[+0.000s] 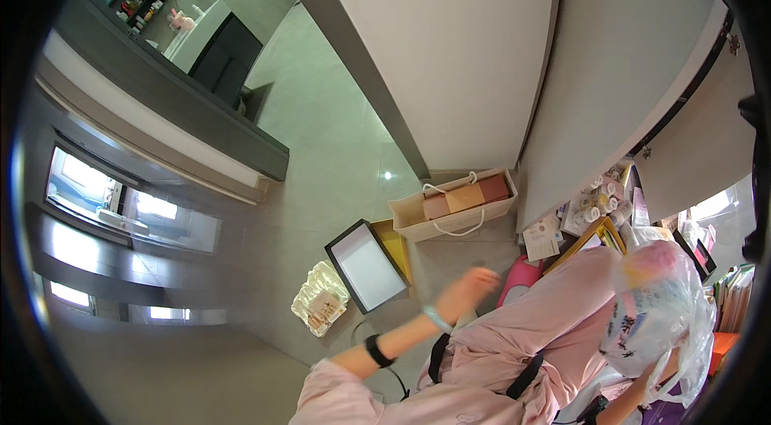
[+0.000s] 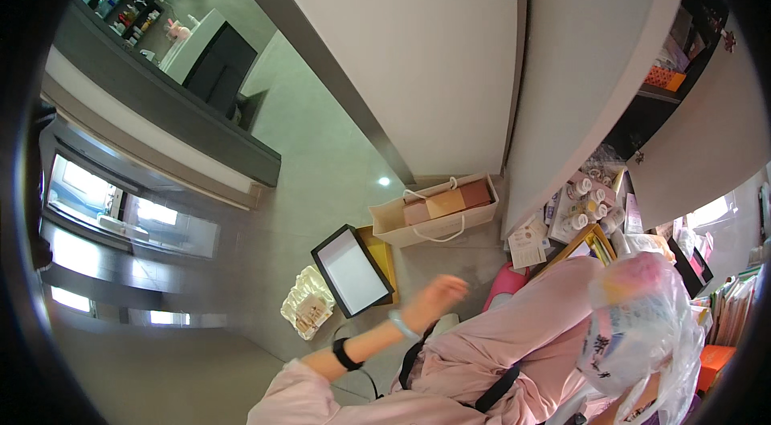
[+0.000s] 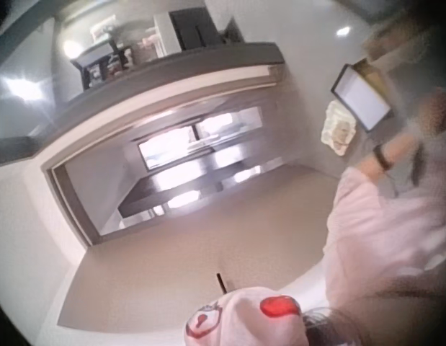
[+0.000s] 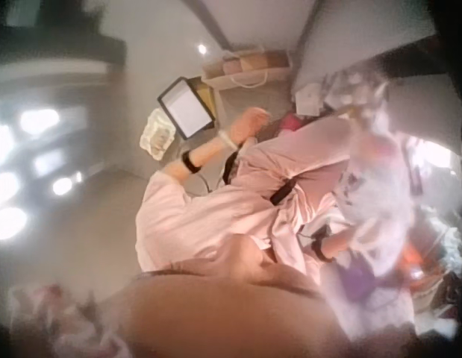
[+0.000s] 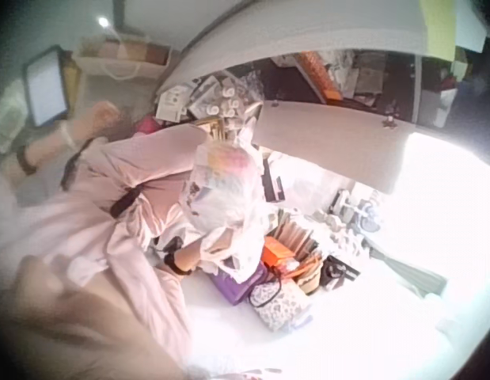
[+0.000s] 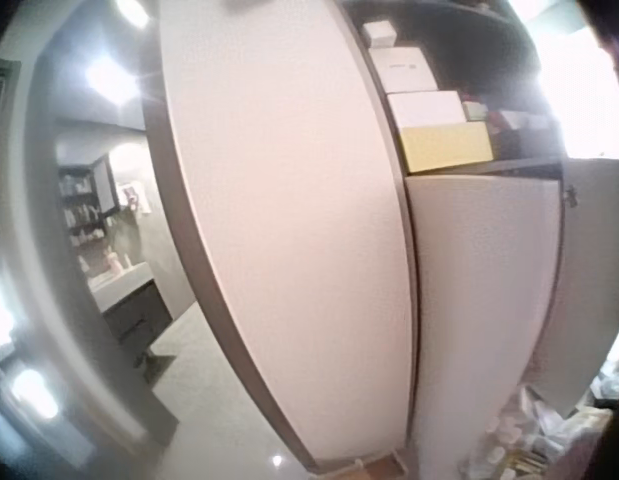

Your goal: The person sits on the floor and organizes various items from a cluttered pile into a cardboard box and a plastic bag. They pick up boxes, bottles, and packets, placing them into the containers while occasionally moving other items aside.

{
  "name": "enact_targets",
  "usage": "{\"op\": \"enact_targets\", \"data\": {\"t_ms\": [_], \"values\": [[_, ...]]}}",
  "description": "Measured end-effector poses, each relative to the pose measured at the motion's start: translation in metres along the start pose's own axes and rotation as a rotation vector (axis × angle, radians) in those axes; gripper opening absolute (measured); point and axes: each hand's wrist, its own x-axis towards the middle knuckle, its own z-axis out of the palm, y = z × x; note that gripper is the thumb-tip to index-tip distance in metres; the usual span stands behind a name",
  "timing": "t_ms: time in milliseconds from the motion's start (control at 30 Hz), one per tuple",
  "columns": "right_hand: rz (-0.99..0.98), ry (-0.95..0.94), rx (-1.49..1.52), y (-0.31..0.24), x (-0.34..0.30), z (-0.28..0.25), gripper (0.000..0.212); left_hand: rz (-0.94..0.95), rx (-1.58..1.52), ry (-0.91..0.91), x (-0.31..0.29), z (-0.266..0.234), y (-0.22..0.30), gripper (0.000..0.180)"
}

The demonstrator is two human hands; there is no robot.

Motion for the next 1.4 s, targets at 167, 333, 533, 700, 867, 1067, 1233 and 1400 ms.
{"op": "enact_targets", "data": {"t_ms": [167,333,533,700,867,1067,1233,1400], "values": [[0.049,0.033,-0.015,0.008,-0.02,0.005,0.043,-1.058,0.602,0.655,-0.139,-0.182,-0.203,0.097],[0.055,0.023,-0.016,0.021,-0.029,0.007,0.044,-1.367,-0.374,0.872,-0.226,-0.198,-0.288,0.076],[0.053,0.044,-0.02,0.037,-0.026,0.004,0.044,-1.06,-0.447,0.831,-0.227,-0.184,-0.344,0.065],[0.058,0.094,-0.013,0.046,-0.016,-0.009,0.045,-0.696,-0.667,1.019,-0.255,-0.223,-0.324,0.03],[0.056,0.172,0.007,0.054,-0.007,-0.035,0.046,-0.569,-0.556,1.177,-0.264,-0.273,-0.289,0.027],[0.059,0.291,0.02,0.055,-0.002,-0.064,0.046,-0.681,-0.598,1.534,-0.187,-0.318,-0.317,0.023],[0.095,0.385,0.029,0.051,-0.014,-0.073,0.047,-0.78,-0.657,1.764,-0.111,-0.346,-0.362,0.027],[0.158,0.45,0.033,0.051,-0.021,-0.081,0.048,-0.73,-0.559,1.62,-0.094,-0.364,-0.399,0.032]]}}
